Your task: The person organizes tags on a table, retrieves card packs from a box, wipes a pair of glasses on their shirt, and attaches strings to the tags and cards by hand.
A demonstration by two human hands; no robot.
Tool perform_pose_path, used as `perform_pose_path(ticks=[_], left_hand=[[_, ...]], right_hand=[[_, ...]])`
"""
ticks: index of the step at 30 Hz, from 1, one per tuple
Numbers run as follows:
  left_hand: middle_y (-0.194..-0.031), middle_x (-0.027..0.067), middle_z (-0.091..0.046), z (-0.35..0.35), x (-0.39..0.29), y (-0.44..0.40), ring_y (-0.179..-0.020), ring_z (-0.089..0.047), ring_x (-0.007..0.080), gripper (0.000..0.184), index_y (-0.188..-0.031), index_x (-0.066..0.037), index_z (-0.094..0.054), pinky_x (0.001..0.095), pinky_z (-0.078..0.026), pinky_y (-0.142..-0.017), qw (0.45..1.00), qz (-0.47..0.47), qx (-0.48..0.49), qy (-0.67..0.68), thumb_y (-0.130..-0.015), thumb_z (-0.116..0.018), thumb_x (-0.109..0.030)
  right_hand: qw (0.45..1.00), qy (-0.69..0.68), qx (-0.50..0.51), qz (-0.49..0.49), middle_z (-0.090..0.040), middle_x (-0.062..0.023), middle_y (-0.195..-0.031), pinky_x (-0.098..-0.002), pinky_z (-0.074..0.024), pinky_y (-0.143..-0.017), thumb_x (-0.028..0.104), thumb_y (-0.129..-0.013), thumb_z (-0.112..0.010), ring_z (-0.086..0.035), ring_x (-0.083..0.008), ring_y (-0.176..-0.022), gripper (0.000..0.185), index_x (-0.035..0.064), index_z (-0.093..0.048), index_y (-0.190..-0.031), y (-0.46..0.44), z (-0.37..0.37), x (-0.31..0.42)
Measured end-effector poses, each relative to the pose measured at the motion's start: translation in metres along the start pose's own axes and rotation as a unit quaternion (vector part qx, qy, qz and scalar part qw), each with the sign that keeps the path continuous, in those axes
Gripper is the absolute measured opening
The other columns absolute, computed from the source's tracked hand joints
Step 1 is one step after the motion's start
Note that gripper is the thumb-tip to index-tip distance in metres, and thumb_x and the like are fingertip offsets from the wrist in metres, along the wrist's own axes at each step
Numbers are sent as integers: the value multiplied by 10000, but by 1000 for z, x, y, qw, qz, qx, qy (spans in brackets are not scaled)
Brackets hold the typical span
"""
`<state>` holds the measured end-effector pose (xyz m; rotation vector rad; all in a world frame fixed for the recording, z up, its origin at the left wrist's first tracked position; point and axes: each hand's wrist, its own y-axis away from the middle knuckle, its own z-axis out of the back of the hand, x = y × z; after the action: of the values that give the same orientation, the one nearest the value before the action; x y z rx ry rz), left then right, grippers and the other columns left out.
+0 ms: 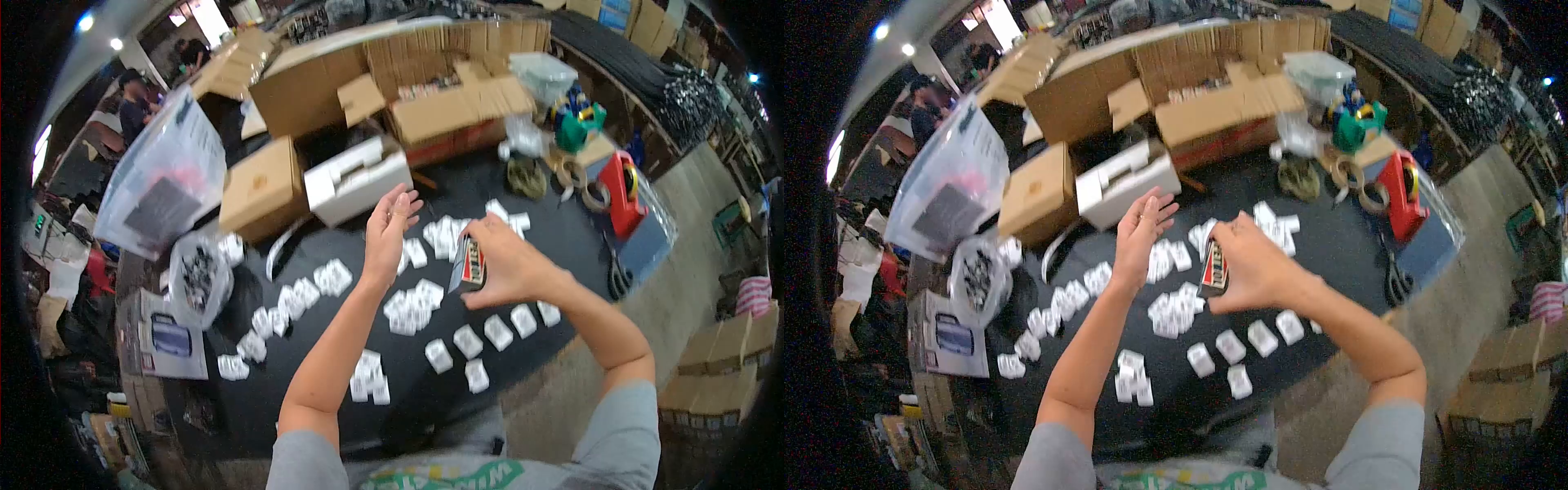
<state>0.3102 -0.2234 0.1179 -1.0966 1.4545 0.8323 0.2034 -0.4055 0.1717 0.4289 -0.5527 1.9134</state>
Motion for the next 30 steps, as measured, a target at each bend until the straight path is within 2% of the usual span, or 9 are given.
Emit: perform_pose_path(ticks=[7, 9, 11, 13, 19, 21, 24, 28, 30], left_hand=[[-1093, 107, -611, 34, 19, 182, -1038, -596, 158, 515, -1292, 29, -431, 308, -481, -920, 920, 259, 140, 259, -972, -478, -372], [-1073, 79, -615, 37, 19, 221, -1014, -603, 138, 524, -1260, -6, -466, 304, -501, -887, 898, 283, 142, 305, -971, -437, -442], [-1226, 39, -556, 38, 28, 250, -1139, -554, 166, 545, -1354, -176, -383, 353, -480, -965, 887, 266, 162, 340, -939, -370, -529], [-1249, 45, -547, 45, 29, 274, -1173, -532, 179, 581, -1354, -164, -383, 382, -462, -994, 864, 261, 152, 404, -921, -370, -551], [-1223, 54, -514, 50, 25, 316, -1152, -521, 155, 705, -1344, -72, -341, 362, -484, -941, 907, 194, 57, 370, -872, -478, -577], [-1193, 58, -507, 55, 33, 327, -1114, -523, 153, 645, -1314, -35, -366, 340, -450, -964, 915, 152, 33, 372, -873, -632, -423], [-1113, 67, -566, 70, 37, 342, -1049, -568, 159, 475, -1247, -13, -428, 345, -471, -919, 934, 160, -7, 320, -841, -662, -89], [-1127, 105, -572, 91, 40, 364, -1058, -578, 189, 430, -1229, -4, -433, 365, -493, -911, 932, 169, -63, 313, -862, -635, -101], [-1148, 127, -569, 103, 41, 374, -1058, -586, 198, 418, -1231, 1, -428, 367, -492, -922, 933, 171, -98, 300, -871, -617, -95]], right_hand=[[975, -88, 108, 173, -528, -124, -966, -496, -235, -1107, 207, -540, -793, -539, -312, -934, 660, 14, -490, -1093, 56, -48, 66], [965, -115, 152, 182, -523, -116, -972, -470, -309, -1059, 188, -533, -789, -523, -308, -949, 653, 15, -497, -1090, 56, -62, 89], [956, -123, 172, 203, -521, -113, -983, -435, -384, -967, 175, -518, -788, -497, -308, -975, 646, 21, -506, -1077, 55, -79, 108], [946, -123, 185, 237, -519, -115, -994, -414, -415, -883, 157, -503, -780, -474, -322, -992, 646, 27, -510, -1074, 52, -94, 122], [946, -32, 144, 288, -530, -145, -992, -499, -285, -1070, 169, -481, -786, -480, -356, -1049, 666, 29, -492, -1062, 56, -129, 154], [951, 41, 125, 279, -534, -159, -993, -532, -257, -1087, 180, -471, -805, -478, -367, -1071, 711, 24, -487, -1087, 58, -142, 161], [958, 23, 124, 258, -527, -161, -1012, -547, -243, -1095, 189, -470, -820, -476, -375, -1081, 727, 23, -486, -1093, 64, -164, 174], [961, -12, 125, 247, -485, -184, -1152, -552, -233, -1089, 218, -551, -795, -441, -391, -1155, 892, 41, -376, -1319, 69, -176, 192], [956, -117, 118, 243, -484, -192, -1143, -468, -334, -1025, 164, -641, -754, -462, -377, -1131, 755, 35, -413, -1302, 68, -172, 200]])
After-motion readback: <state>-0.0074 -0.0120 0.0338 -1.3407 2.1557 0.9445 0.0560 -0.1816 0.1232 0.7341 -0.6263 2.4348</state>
